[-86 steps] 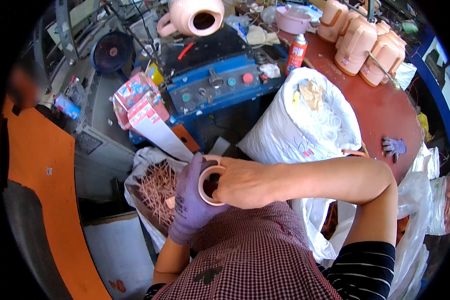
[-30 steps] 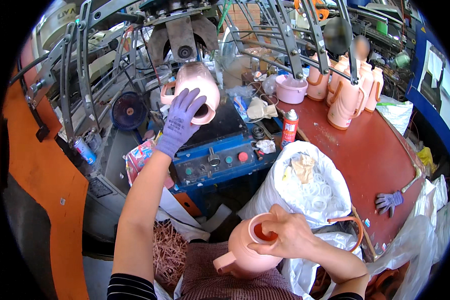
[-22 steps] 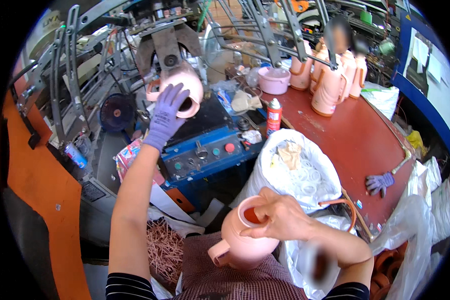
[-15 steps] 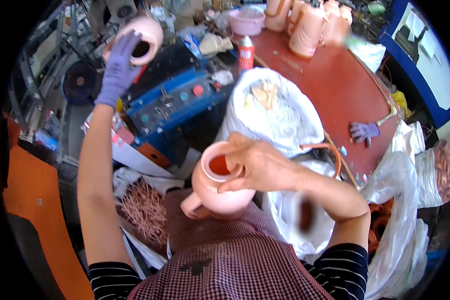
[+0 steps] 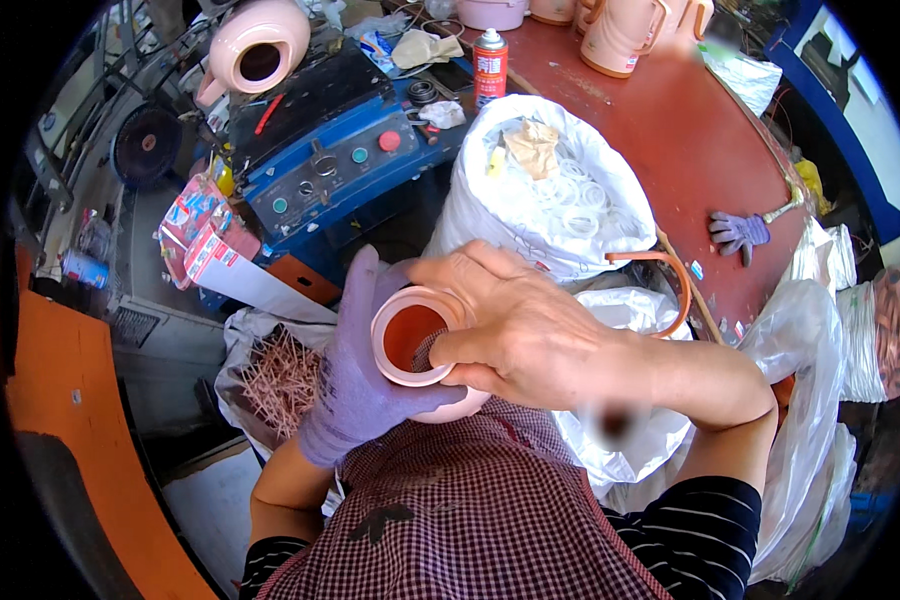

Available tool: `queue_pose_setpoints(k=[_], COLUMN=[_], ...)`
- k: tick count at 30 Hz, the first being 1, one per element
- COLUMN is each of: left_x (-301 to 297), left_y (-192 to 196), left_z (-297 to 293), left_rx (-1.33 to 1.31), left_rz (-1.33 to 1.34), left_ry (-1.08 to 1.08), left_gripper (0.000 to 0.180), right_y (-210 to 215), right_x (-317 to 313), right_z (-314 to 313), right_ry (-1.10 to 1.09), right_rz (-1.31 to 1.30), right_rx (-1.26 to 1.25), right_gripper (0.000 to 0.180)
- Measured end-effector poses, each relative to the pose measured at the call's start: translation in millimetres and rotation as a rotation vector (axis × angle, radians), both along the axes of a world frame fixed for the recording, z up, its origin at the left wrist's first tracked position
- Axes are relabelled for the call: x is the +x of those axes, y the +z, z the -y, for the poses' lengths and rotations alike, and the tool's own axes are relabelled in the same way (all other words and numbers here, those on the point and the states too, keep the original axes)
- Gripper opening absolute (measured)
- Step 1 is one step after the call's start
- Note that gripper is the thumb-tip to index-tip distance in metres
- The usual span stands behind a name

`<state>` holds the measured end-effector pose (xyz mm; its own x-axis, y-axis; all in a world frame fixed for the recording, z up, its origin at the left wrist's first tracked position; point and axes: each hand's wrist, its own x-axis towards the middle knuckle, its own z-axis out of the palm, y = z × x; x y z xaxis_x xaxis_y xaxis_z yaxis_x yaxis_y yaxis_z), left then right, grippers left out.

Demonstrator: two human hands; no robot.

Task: The person assembles pink plastic pitchers by inserting handles, applying labels, and inserting straws. They retrieve parts from nearby bags and place finished units on a table.

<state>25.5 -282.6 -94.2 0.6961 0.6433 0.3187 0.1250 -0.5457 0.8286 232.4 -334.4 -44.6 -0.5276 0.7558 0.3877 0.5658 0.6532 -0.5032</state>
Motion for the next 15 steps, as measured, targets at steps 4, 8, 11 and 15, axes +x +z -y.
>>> queue_pose_setpoints(k=[4, 8, 11, 15], left_x=[-19, -62, -88, -98], left_y=[10, 17, 15, -15], left_z=[3, 1, 0, -1], left_rx=[-0.035, 0.051, 0.21, 0.079], left_rz=[-0.003, -0.057, -0.07, 0.033], left_ry=[0.064, 0.239, 0.379, 0.538], left_gripper=[0.121, 0.123, 0.121, 0.115], right_y=[-5, -10, -26, -48], right_x=[-9, -25, -23, -48], right_z=[-9, -29, -39, -47], right_ry=[0.232, 0.306, -0.005, -0.054], right_rz=[-0.189, -0.488, -0.348, -0.538], right_rx=[0.032, 0.071, 0.071, -0.241], right_gripper=[0.018, 0.017, 0.013, 0.019])
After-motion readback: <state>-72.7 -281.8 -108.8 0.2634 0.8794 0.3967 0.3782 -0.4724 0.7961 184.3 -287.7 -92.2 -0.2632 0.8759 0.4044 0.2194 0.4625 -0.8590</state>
